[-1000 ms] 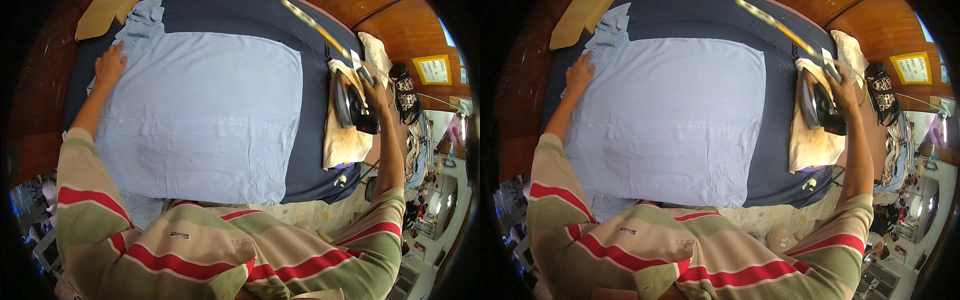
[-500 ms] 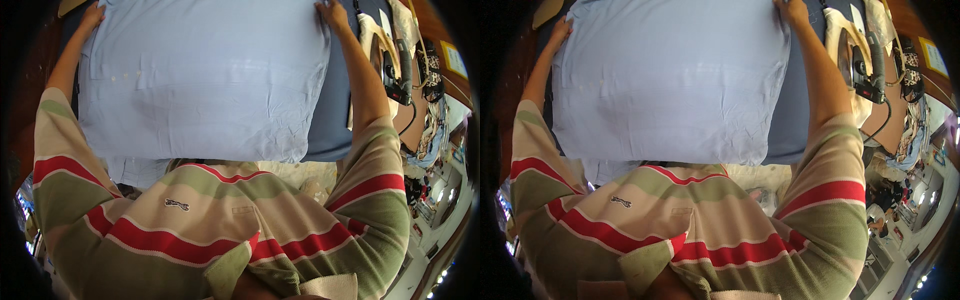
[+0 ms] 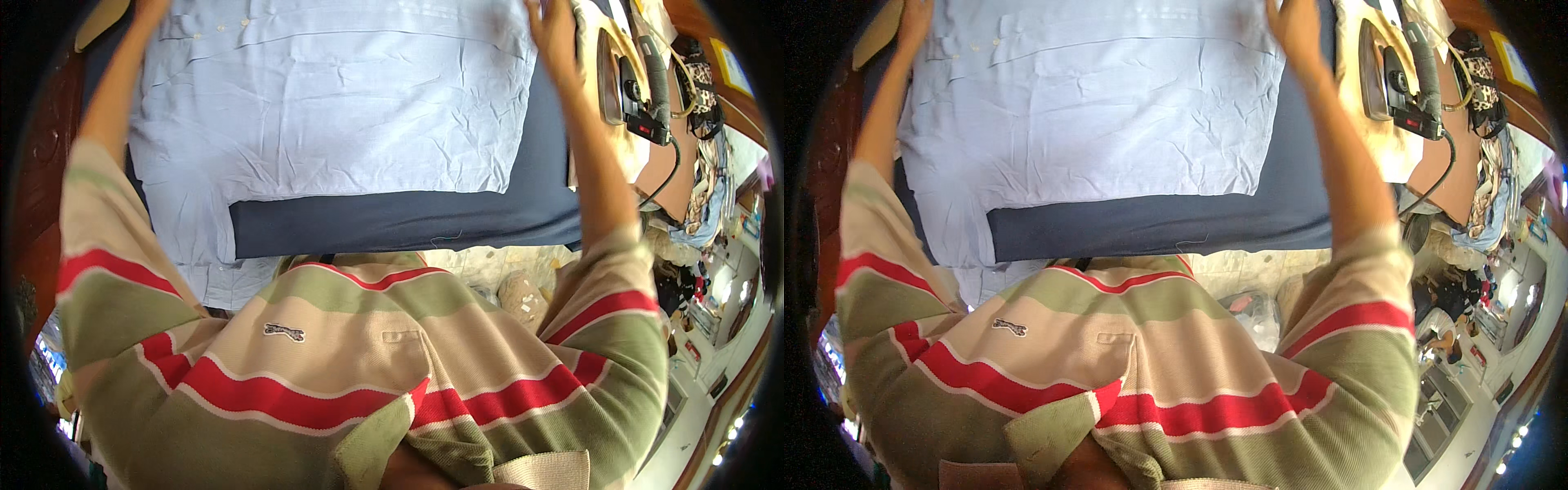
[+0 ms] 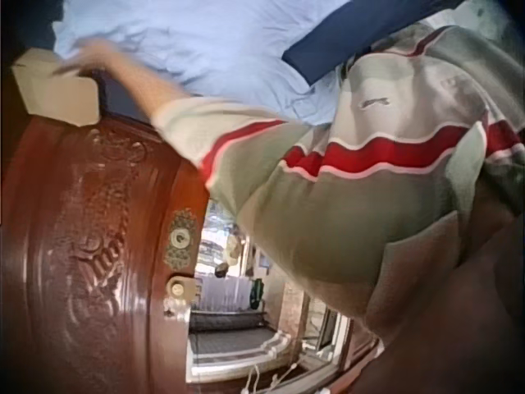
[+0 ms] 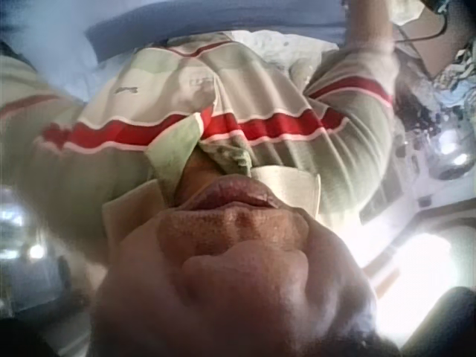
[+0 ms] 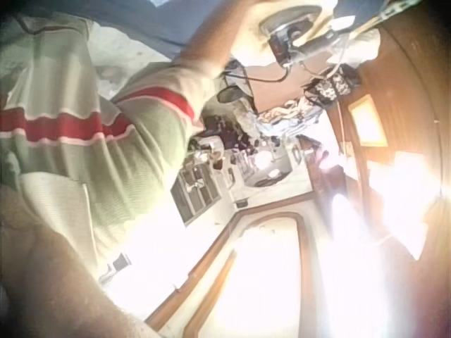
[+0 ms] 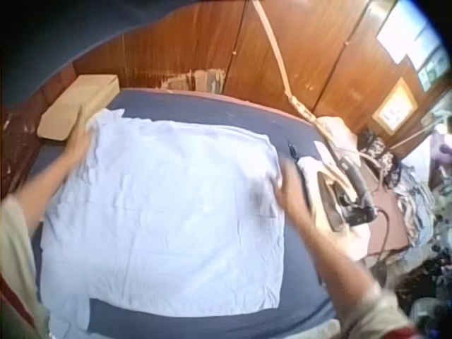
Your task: The person irons a blue button-up shirt by hand on a padded table using a steam iron. The person spreads the fabric flat, applies the iron to various sections including the back and front panels, and adjusts the garment's position between pressing intervals.
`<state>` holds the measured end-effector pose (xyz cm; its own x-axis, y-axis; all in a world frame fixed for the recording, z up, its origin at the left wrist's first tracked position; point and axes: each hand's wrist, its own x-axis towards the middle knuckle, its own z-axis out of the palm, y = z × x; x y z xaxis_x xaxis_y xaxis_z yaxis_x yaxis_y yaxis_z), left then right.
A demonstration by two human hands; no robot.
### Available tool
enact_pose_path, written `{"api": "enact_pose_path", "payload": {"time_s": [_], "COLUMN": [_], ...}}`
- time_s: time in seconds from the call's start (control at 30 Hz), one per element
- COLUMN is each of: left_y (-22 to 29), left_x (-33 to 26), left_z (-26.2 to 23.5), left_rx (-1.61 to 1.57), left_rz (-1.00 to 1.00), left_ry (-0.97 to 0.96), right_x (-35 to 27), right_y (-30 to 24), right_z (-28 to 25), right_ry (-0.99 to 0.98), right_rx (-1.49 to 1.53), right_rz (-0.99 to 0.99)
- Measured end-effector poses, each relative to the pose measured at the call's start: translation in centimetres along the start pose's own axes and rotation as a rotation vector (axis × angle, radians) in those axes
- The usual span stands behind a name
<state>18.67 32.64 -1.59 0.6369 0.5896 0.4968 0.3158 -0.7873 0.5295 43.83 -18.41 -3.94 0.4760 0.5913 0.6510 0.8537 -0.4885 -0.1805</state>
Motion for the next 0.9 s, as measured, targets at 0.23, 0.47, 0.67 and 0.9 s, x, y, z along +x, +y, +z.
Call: {"api": "enact_pose_path", "payload": {"time_s": [0.23, 0.47, 0.67, 0.9], "left_y": [12.7, 14.6, 7.4, 5.1], "left_x": [-27.4, -28.5, -26.9, -23.5], "left_z": [-7.1, -8.9, -10.2, -12.4], "left_rx": [0.323, 0.482, 0.523, 0.587], "left_rz": [0.215, -0.077, -0.581, -0.907], "left_ry": [-0.573, -0.382, -0.047, 0.003], "right_x": [-18.5, -9.1, 0.7, 1.2], "right_y": [-13.0, 2.4, 18.7, 15.9], "right_z": [-16.2, -18.8, -20.4, -19.7], "right_ry": [-0.635, -0.009, -0.535, -0.556], "right_rx": [0.174, -0.260, -0.420, 0.016], "right_rz": [-0.003, 0.099, 0.605, 0.729]}}
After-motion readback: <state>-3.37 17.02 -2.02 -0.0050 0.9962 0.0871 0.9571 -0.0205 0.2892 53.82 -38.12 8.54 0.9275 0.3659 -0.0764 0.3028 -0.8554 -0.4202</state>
